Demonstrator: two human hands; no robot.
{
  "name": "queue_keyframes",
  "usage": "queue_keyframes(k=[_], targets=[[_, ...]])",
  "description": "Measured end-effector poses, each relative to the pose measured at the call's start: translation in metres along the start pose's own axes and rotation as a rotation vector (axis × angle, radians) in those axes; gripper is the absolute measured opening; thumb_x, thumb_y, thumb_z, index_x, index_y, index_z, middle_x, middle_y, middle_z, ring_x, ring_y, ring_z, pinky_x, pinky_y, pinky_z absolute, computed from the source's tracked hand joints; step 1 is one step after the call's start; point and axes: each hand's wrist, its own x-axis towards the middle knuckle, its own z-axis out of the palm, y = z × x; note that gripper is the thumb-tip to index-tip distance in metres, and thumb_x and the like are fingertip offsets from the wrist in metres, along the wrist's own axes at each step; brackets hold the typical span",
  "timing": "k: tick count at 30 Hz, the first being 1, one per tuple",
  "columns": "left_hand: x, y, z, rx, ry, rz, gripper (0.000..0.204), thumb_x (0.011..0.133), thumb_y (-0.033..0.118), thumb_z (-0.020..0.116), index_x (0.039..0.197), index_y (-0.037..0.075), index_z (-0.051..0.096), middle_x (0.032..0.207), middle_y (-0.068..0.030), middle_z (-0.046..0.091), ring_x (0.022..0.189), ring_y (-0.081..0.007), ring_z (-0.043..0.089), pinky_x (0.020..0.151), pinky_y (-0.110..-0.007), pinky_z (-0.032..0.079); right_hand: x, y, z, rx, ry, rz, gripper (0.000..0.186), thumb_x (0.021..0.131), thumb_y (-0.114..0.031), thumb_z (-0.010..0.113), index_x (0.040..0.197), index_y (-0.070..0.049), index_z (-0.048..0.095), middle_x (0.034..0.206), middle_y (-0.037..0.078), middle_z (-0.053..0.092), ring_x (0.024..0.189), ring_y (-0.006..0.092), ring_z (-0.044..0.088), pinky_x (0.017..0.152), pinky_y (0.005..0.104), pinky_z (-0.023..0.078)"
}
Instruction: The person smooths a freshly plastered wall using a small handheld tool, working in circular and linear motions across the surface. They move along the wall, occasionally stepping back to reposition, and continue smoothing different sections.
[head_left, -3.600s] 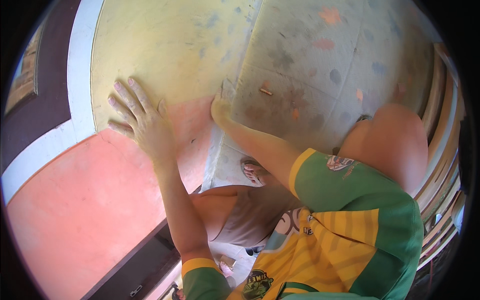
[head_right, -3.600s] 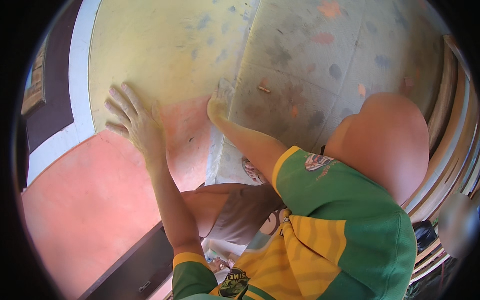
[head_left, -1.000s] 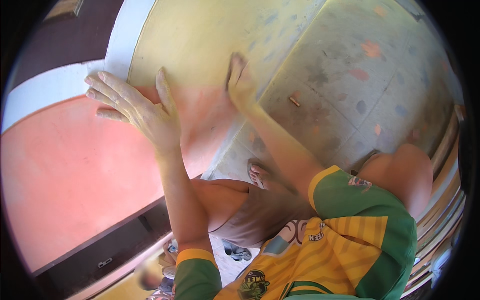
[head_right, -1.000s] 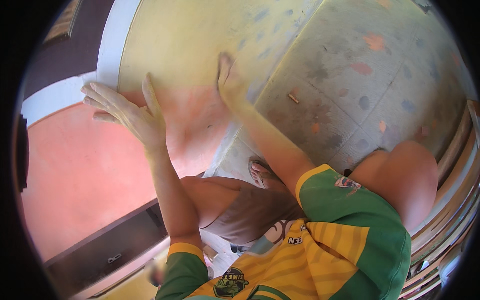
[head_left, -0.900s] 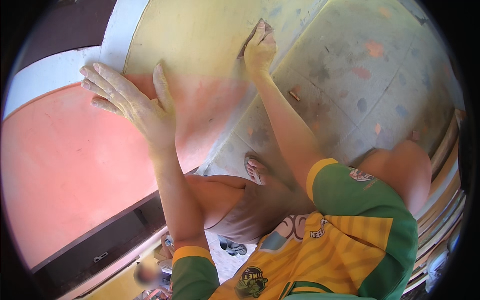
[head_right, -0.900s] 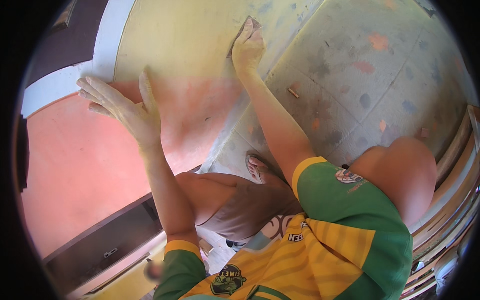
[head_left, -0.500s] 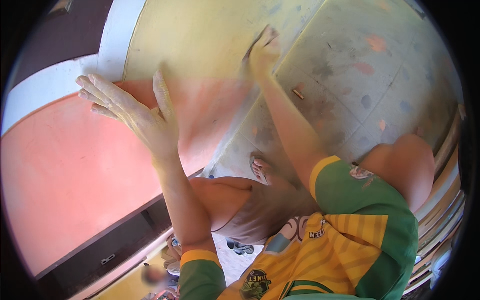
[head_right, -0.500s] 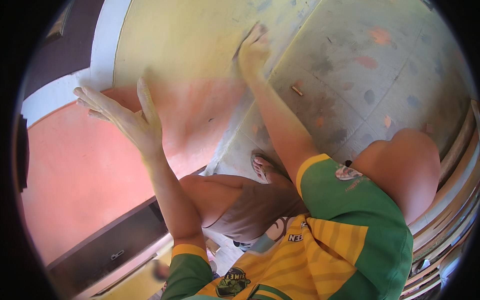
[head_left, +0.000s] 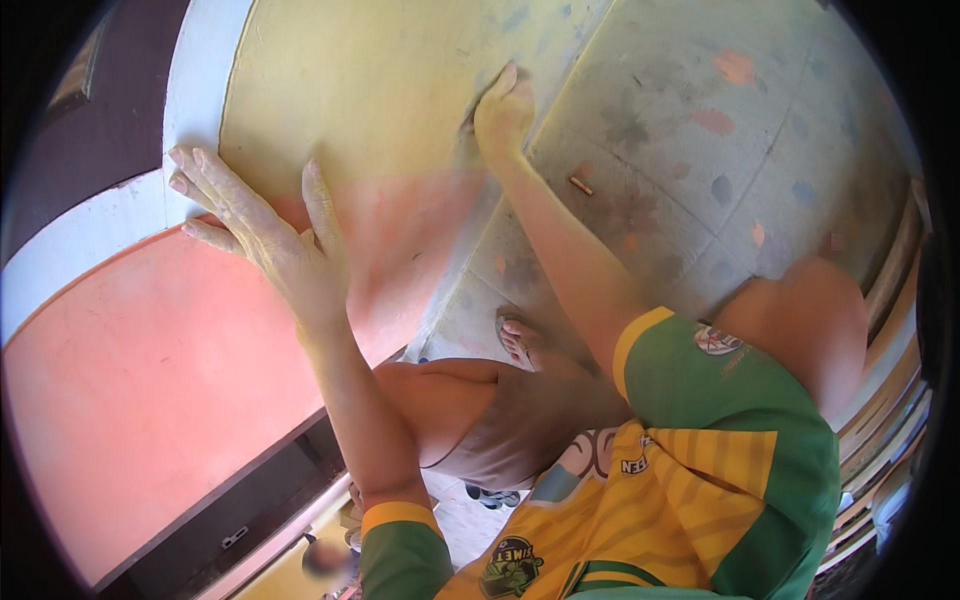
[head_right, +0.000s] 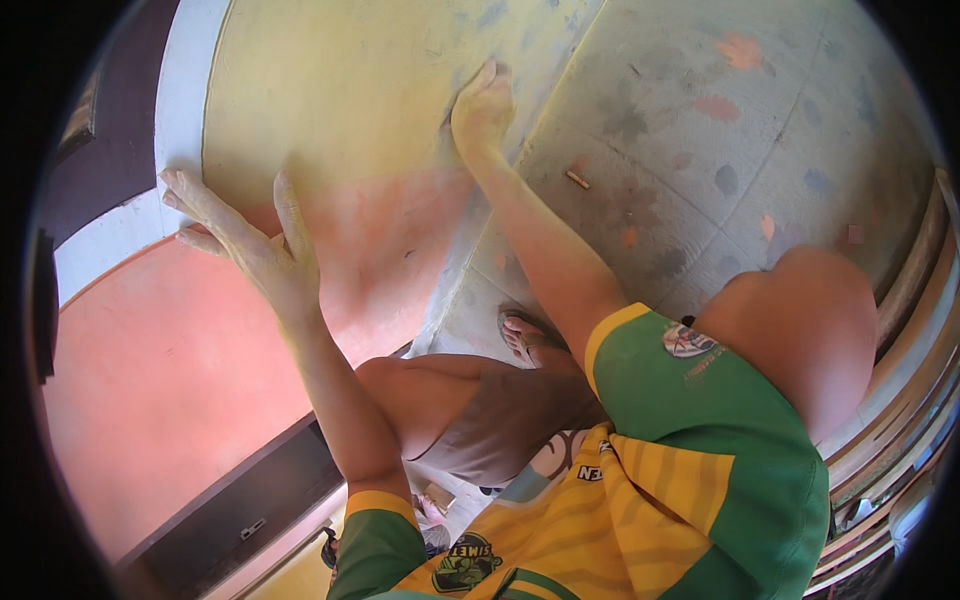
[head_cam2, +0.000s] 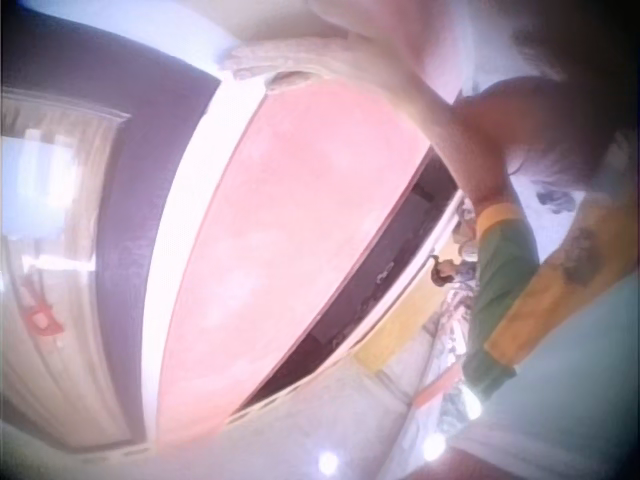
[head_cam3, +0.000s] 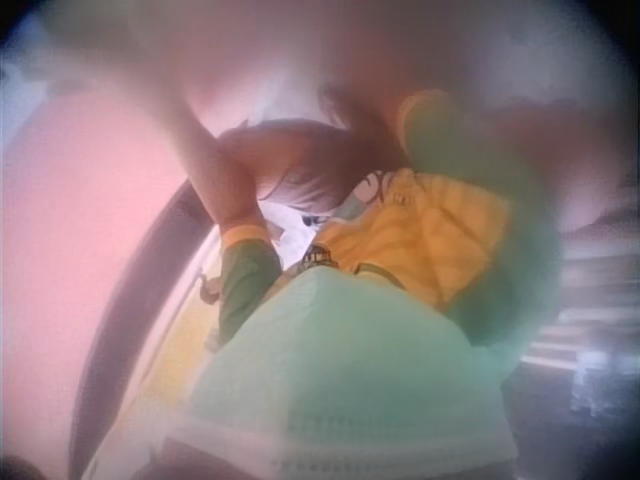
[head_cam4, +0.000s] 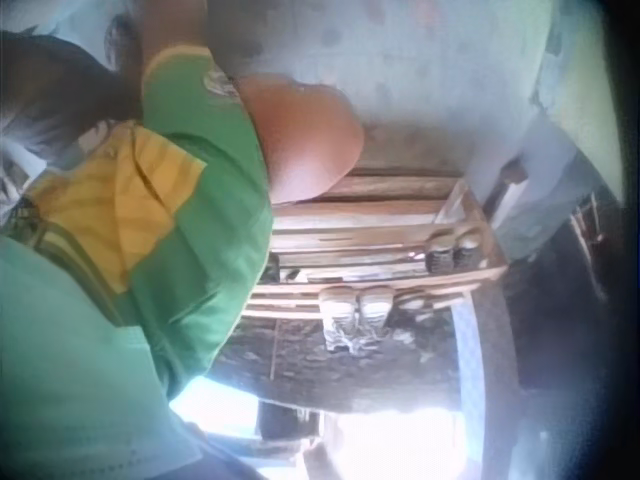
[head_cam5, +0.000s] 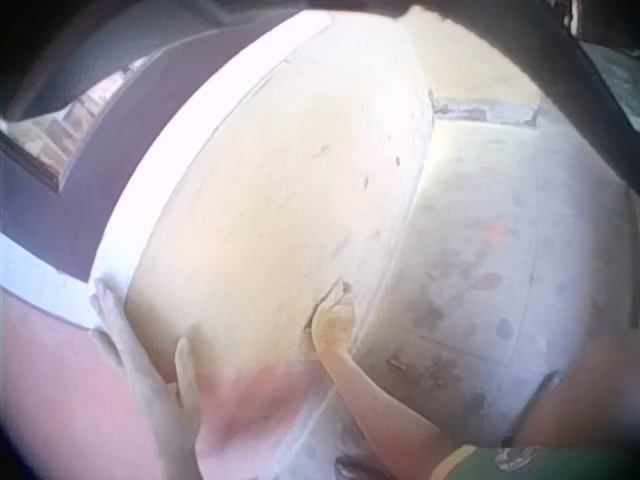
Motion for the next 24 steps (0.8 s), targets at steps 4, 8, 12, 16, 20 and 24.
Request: queue_keyframes(k=[4, 8, 12, 16, 20, 24], targets=[[0.008, 0.007, 0.013, -0.003, 0.022, 0.052, 0.082, 0.105, 0.025, 0.064, 0.166, -0.003, 0.018, 0.174, -0.0239, 0.019, 0.162, -0.0437, 0.011, 0.126, -0.064, 0.002, -0.029, 0.035, 0.025, -0.073, 0.327, -0.726, 0.037, 0.112, -0.024, 0.045, 0.118, 0.005, 0.066, 0.106, 0.031, 0.071, 0.096, 0.0501, 0.069, 0.083, 0.0526, 0.055], [0.003, 0.005, 0.010, 0.103, 0.012, -0.016, 0.078, 0.105, 0.022, 0.063, 0.165, -0.005, 0.021, 0.174, -0.0230, 0.022, 0.162, -0.0439, 0.012, 0.127, -0.061, 0.003, -0.086, 0.076, 0.031, -0.072, -0.003, -0.699, 0.031, 0.110, -0.020, 0.051, 0.119, 0.005, 0.067, 0.108, 0.029, 0.072, 0.094, 0.0489, 0.070, 0.083, 0.0511, 0.056], [0.005, 0.001, 0.007, -0.010, 0.049, 0.054, 0.077, 0.106, 0.021, 0.062, 0.165, -0.006, 0.021, 0.173, -0.0224, 0.024, 0.161, -0.0466, 0.014, 0.127, -0.060, 0.004, 0.000, 0.032, 0.021, -0.078, 0.244, -0.633, 0.033, 0.111, -0.022, 0.046, 0.106, 0.002, 0.067, 0.098, 0.029, 0.071, 0.090, 0.0485, 0.069, 0.075, 0.0526, 0.053], [0.010, 0.014, 0.001, -0.113, 0.065, 0.069, 0.076, 0.106, 0.020, 0.061, 0.165, -0.006, 0.021, 0.173, -0.0222, 0.026, 0.160, -0.0482, 0.015, 0.127, -0.060, 0.007, 0.023, 0.004, 0.004, -0.007, 0.197, -0.473, 0.032, 0.111, -0.023, 0.047, 0.102, 0.001, 0.066, 0.094, 0.029, 0.071, 0.089, 0.0488, 0.069, 0.073, 0.0535, 0.052], [0.003, 0.005, 0.000, -0.047, 0.008, 0.014, 0.076, 0.106, 0.020, 0.061, 0.165, -0.005, 0.021, 0.173, -0.0215, 0.025, 0.160, -0.0471, 0.016, 0.127, -0.061, 0.010, -0.063, 0.060, 0.033, -0.032, 0.256, -0.981, 0.020, 0.106, -0.014, 0.057, 0.106, 0.002, 0.069, 0.094, 0.026, 0.072, 0.087, 0.0477, 0.069, 0.070, 0.0493, 0.054], [0.006, 0.001, 0.000, -0.065, 0.018, 0.029, 0.075, 0.106, 0.019, 0.061, 0.165, -0.005, 0.022, 0.173, -0.0217, 0.025, 0.161, -0.0452, 0.016, 0.128, -0.060, 0.012, -0.036, 0.055, 0.022, -0.145, 0.102, -0.947, 0.023, 0.106, -0.015, 0.055, 0.102, 0.002, 0.070, 0.094, 0.026, 0.072, 0.082, 0.0478, 0.070, 0.068, 0.0474, 0.055]])
